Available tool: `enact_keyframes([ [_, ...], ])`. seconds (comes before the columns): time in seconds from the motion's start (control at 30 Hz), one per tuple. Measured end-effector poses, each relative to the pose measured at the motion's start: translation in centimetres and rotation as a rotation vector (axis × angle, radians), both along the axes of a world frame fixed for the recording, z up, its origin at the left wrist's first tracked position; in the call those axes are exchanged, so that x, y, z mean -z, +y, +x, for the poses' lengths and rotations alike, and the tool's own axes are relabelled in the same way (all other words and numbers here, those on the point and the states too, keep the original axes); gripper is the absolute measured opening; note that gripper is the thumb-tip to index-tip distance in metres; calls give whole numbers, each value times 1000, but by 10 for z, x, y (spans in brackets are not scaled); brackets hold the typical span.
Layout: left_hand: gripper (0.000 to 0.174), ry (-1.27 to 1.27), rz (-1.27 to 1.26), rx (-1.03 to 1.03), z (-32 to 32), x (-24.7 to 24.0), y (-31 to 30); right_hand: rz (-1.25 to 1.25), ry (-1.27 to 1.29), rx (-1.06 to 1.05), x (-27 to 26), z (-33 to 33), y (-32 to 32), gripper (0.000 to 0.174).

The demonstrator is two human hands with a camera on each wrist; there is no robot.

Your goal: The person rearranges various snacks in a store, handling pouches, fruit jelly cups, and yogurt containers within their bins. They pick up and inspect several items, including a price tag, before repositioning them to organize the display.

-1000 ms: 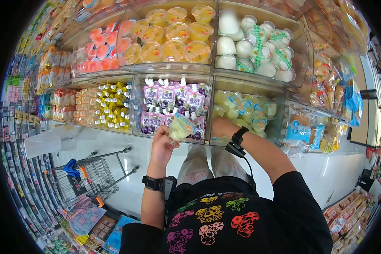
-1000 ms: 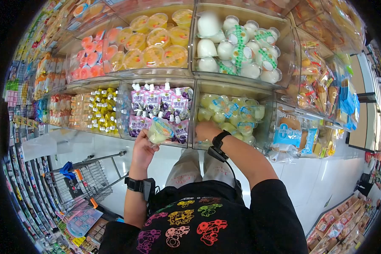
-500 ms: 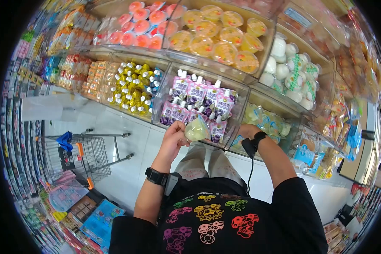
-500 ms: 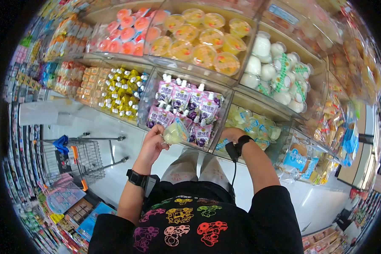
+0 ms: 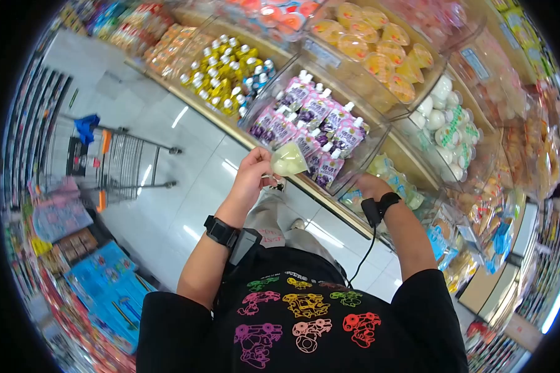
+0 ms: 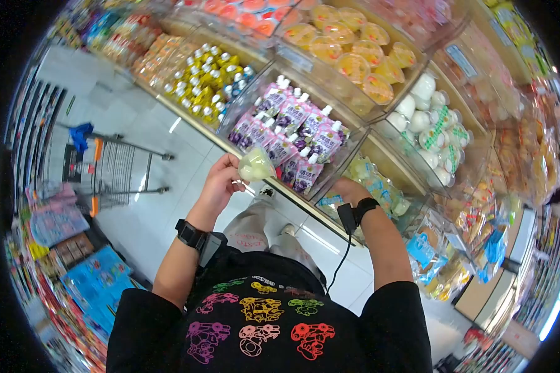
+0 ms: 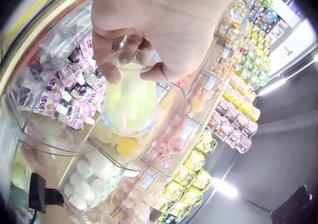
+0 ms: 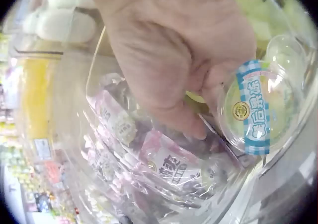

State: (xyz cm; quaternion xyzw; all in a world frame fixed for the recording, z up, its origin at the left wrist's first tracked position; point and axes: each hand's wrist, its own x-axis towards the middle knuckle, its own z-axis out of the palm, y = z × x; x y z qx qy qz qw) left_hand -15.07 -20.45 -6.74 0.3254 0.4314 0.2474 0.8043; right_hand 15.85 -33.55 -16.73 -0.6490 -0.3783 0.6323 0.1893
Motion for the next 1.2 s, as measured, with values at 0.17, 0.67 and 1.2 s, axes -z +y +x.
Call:
enact_keyframes([
  [0.17,11,-33,-5,-160,-40,11,-80,-213,81,64,3,-5,-7,40],
  [0.67,10,49,7,-399,-113,33,-200,201,268,79,78,23,-21,43],
  [1.2,8,56,57,-210,-60,19,-186,213,534,540,12,0,-68,54],
])
